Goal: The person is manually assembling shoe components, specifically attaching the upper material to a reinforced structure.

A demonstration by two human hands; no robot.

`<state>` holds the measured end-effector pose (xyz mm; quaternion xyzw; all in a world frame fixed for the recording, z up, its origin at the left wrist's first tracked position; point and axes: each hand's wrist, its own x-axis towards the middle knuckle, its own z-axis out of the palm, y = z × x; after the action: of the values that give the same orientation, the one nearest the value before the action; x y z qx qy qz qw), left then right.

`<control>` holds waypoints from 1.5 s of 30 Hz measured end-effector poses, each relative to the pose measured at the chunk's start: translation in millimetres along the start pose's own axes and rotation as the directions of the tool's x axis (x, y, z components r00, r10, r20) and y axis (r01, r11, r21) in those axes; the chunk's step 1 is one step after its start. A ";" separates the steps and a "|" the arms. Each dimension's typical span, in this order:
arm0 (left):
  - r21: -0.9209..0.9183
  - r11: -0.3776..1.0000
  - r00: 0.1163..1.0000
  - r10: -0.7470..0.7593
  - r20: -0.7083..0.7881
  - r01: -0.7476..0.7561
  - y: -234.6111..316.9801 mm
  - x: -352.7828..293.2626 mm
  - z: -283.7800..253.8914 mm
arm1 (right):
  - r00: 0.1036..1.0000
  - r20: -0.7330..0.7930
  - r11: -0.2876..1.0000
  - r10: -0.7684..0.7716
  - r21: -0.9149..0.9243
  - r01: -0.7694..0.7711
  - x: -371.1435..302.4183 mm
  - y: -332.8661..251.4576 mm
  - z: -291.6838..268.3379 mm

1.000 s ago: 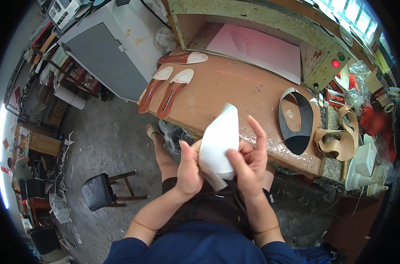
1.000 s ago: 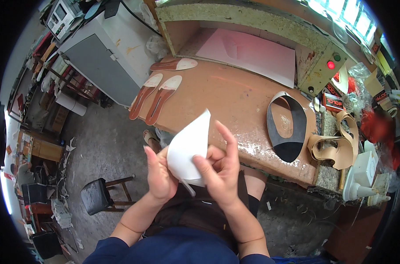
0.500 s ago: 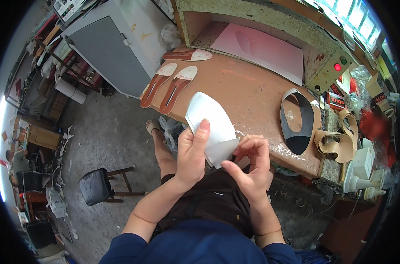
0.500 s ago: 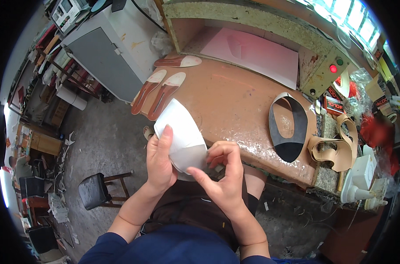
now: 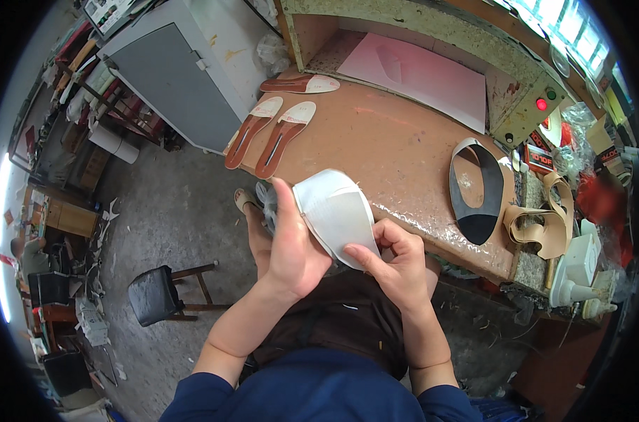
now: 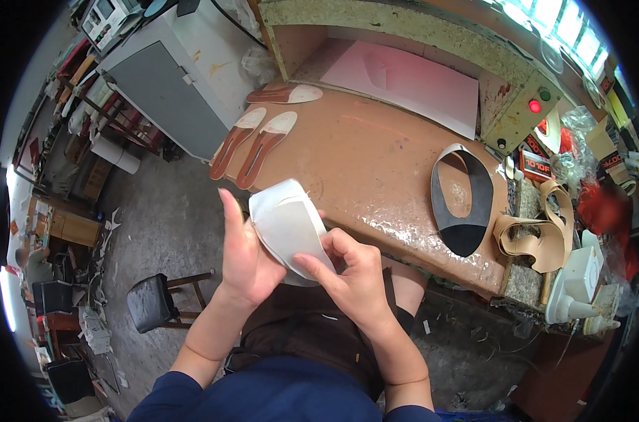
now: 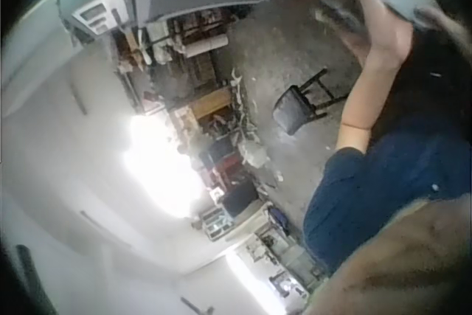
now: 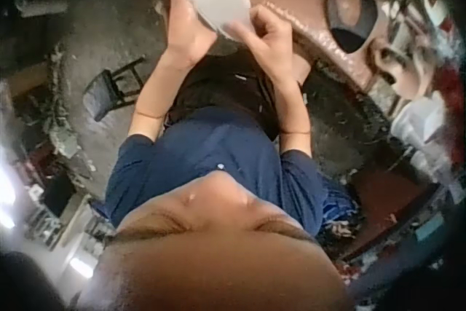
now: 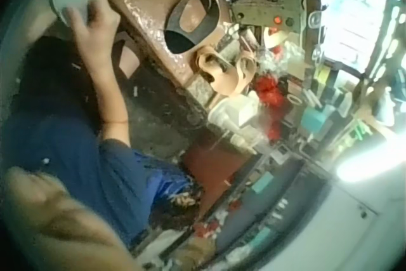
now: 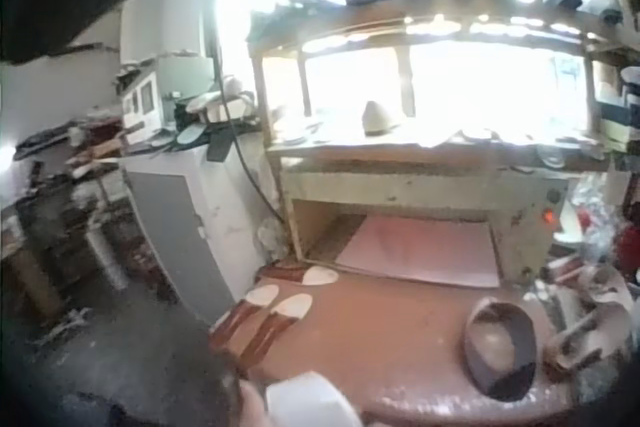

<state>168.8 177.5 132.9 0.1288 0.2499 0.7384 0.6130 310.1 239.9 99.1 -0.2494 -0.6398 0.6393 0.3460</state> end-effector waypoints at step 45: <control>0.243 0.963 0.989 -0.133 0.065 0.114 -33.4 -67.0 -53.0 | 0.867 0.109 0.858 -0.486 0.248 0.450 -9.6 39.3 10.1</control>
<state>185.1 105.4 78.5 0.2153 0.3195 0.6575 0.6475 303.7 228.3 59.6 0.0075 -0.6353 0.6195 0.4611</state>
